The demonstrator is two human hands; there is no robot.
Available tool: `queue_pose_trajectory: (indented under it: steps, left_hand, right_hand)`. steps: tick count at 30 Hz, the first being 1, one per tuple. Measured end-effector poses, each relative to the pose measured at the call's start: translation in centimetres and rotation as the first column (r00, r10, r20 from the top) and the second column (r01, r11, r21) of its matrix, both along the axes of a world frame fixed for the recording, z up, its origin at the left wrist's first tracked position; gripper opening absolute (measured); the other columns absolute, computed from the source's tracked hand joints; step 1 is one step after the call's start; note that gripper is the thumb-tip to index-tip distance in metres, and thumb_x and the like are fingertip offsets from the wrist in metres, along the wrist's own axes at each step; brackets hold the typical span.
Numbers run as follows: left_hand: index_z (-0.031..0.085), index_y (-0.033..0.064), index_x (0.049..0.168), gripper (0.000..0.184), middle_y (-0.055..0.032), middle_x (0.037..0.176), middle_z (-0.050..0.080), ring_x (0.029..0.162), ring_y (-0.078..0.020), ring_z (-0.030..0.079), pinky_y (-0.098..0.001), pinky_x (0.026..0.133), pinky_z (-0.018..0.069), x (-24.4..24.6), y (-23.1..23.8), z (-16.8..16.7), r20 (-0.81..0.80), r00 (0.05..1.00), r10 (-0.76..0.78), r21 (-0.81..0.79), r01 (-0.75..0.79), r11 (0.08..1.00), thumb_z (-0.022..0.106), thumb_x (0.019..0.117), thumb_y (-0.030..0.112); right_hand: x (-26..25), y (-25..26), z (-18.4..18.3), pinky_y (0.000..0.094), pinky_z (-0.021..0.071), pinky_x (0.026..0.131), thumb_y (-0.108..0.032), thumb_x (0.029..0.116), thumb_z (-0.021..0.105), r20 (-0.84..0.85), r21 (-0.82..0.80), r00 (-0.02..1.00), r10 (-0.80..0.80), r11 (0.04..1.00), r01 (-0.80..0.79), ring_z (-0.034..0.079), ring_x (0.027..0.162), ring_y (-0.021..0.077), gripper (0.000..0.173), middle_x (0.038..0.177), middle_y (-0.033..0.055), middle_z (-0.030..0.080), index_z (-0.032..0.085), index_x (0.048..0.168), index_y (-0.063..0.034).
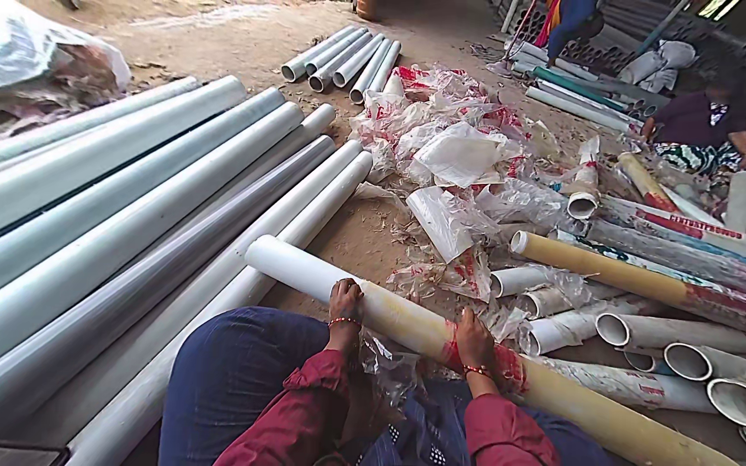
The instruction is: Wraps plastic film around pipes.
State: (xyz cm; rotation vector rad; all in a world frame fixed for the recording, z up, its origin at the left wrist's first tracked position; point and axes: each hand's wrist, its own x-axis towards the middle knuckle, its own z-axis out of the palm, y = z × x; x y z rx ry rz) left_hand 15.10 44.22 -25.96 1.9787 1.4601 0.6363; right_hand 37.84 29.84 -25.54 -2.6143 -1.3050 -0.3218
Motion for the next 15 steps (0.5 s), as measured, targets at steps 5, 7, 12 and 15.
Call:
queue_pose_trajectory:
  steps: [5,7,12,15]
  left_hand:
    - [0.069,-0.0133,0.11,0.02,-0.0303,0.135,0.06,0.137,-0.0444,0.051,-0.0472,0.118,0.0371,-0.7,0.6,-0.3,0.045,0.99,-0.132,0.017,0.131,0.991,0.057,0.0969,-0.003]
    - [0.068,-0.0136,0.115,0.024,-0.0291,0.138,0.059,0.138,-0.0425,0.05,-0.0456,0.119,0.0359,-1.2,0.6,-0.2,0.026,0.982,-0.188,-0.017,0.189,0.982,0.053,0.0994,-0.003]
    - [0.068,-0.0128,0.113,0.024,-0.0256,0.138,0.06,0.14,-0.0406,0.049,-0.0476,0.118,0.0372,-2.4,0.6,-1.6,0.022,0.92,-0.392,0.045,0.39,0.92,0.052,0.0958,-0.013]
    - [0.066,-0.0156,0.106,0.016,-0.0305,0.131,0.06,0.13,-0.0419,0.056,-0.049,0.112,0.0441,-2.8,0.3,-1.8,0.168,0.93,-0.327,0.068,0.32,0.945,0.055,0.095,-0.012]
  right_hand:
    - [0.2,-0.1,0.2,0.0562,0.0578,0.078,-0.008,0.1059,0.05,-0.028,0.013,0.999,-0.016,1.0,0.016,0.075,0.091,0.0449,0.029,0.099,0.0284,0.074,0.07,0.119,0.0095]
    - [0.2,-0.5,-0.2,0.0582,0.0573,0.078,-0.009,0.1062,0.048,-0.021,0.023,1.0,-0.008,1.0,0.008,0.074,0.091,0.0463,0.031,0.1,0.029,0.074,0.069,0.12,0.0098]
    - [0.1,-0.7,-0.6,0.059,0.0557,0.082,-0.012,0.1088,0.042,-0.053,0.035,0.998,-0.028,0.999,0.03,0.073,0.097,0.0481,0.037,0.106,0.0297,0.074,0.068,0.125,0.0089]
    - [0.3,-0.7,-1.0,0.0586,0.0561,0.079,-0.011,0.1082,0.044,-0.018,0.076,0.999,-0.03,0.997,0.031,0.074,0.093,0.0484,0.035,0.101,0.0294,0.074,0.07,0.121,0.0089]
